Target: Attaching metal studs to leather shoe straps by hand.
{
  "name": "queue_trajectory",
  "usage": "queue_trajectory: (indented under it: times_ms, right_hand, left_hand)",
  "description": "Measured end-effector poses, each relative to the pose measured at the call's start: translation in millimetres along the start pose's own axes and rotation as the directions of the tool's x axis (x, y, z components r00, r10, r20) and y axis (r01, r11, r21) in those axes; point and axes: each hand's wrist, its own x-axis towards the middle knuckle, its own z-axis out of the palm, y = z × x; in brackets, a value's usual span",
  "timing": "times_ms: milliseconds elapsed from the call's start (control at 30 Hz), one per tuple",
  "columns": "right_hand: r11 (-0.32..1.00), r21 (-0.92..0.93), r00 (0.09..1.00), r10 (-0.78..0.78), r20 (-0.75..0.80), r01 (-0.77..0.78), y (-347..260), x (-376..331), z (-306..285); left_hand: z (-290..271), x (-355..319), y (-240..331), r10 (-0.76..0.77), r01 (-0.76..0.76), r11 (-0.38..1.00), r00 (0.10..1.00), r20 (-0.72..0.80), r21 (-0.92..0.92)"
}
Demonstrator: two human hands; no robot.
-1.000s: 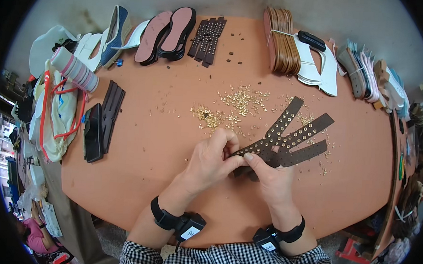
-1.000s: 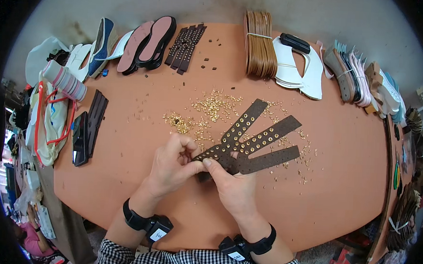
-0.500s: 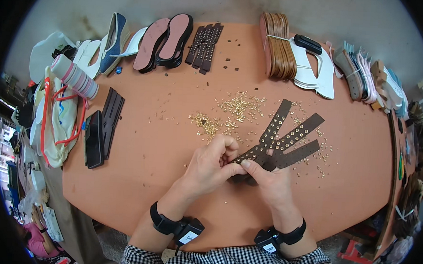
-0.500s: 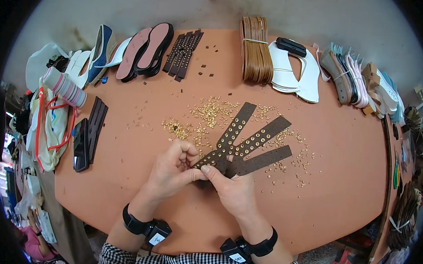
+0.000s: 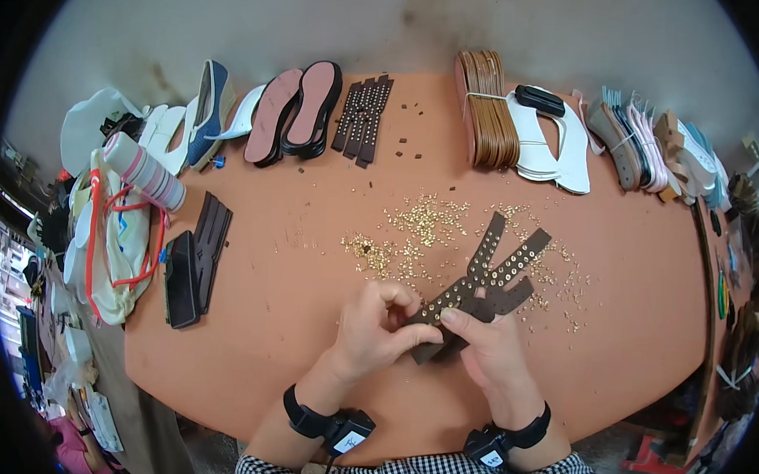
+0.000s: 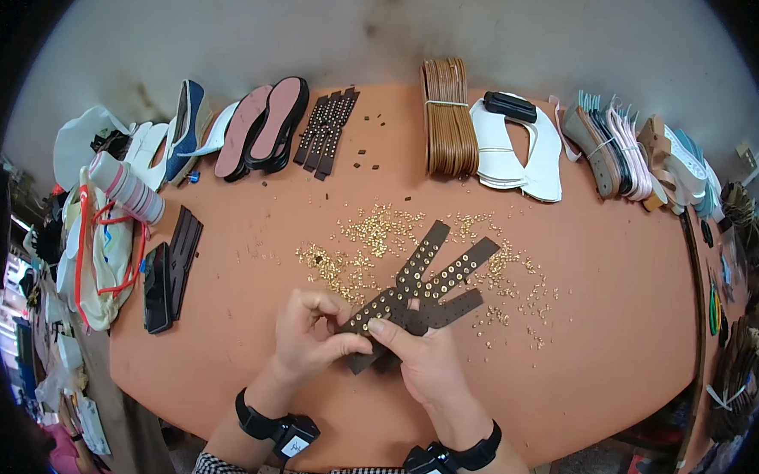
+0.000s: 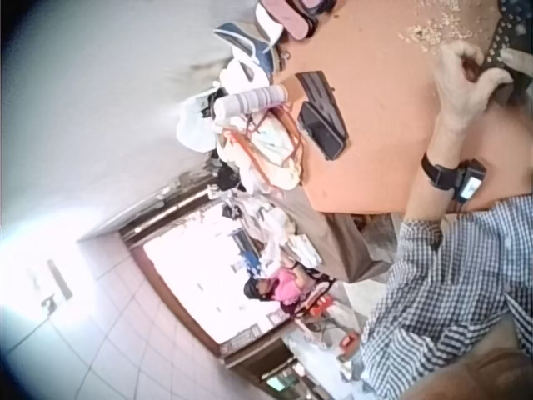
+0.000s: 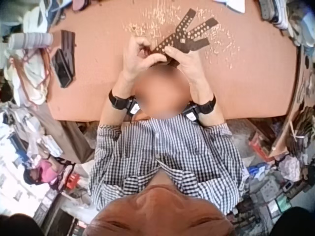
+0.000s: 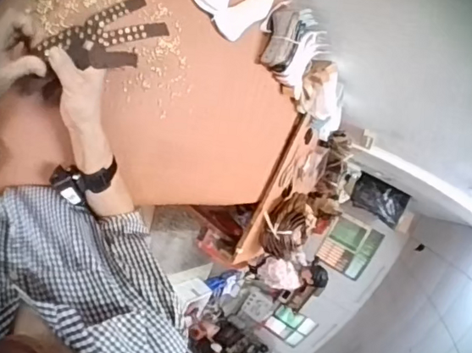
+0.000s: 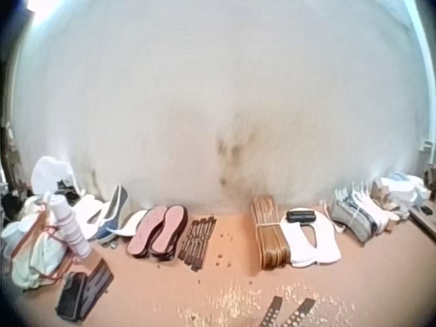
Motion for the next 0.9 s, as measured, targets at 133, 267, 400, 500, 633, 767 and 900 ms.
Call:
queue_trajectory:
  times_ms: [133, 267, 400, 500, 633, 767, 900]
  right_hand:
    - [0.999, 0.028, 1.0, 0.017, -0.001, -0.017, -2.4, -2.3, 1.9]
    - [1.0, 0.022, 1.0, 0.01, 0.003, -0.01, -1.9, -2.0, 1.4]
    - [0.999, 0.049, 0.999, 0.021, 0.037, -0.023, 2.4, -1.0, -1.5]
    - [0.997, 0.065, 0.998, 0.04, 0.052, -0.043, 3.7, -1.6, -4.7]
    - [0.997, 0.066, 0.998, 0.045, 0.05, -0.048, 4.9, 0.0, -3.9]
    - [1.0, -0.013, 0.997, 0.017, 0.081, -0.016, 1.7, -1.5, -0.7]
    - [0.979, -0.194, 0.994, -0.053, 0.091, 0.07, -0.6, -4.3, 0.4]
  left_hand:
    - [2.5, -1.4, -2.5, 0.061, -0.063, 0.997, 0.997, -0.04, -0.037]
    - [5.7, -3.2, -5.1, 0.026, -0.033, 0.994, 0.997, -0.069, -0.108]
    - [-2.1, -2.6, 1.4, 0.044, -0.044, 0.998, 0.999, 0.017, -0.038]
    - [-2.8, -0.3, 0.6, 0.003, -0.002, 0.998, 1.0, 0.026, -0.06]
    - [-7.7, 3.8, -0.6, -0.03, 0.041, 0.991, 0.995, 0.091, -0.128]
    - [-11.7, 4.9, 1.6, -0.075, 0.107, 0.974, 0.984, 0.162, -0.2]
    - [-14.2, 1.8, -0.2, -0.199, 0.255, 0.934, 0.953, 0.229, -0.249]
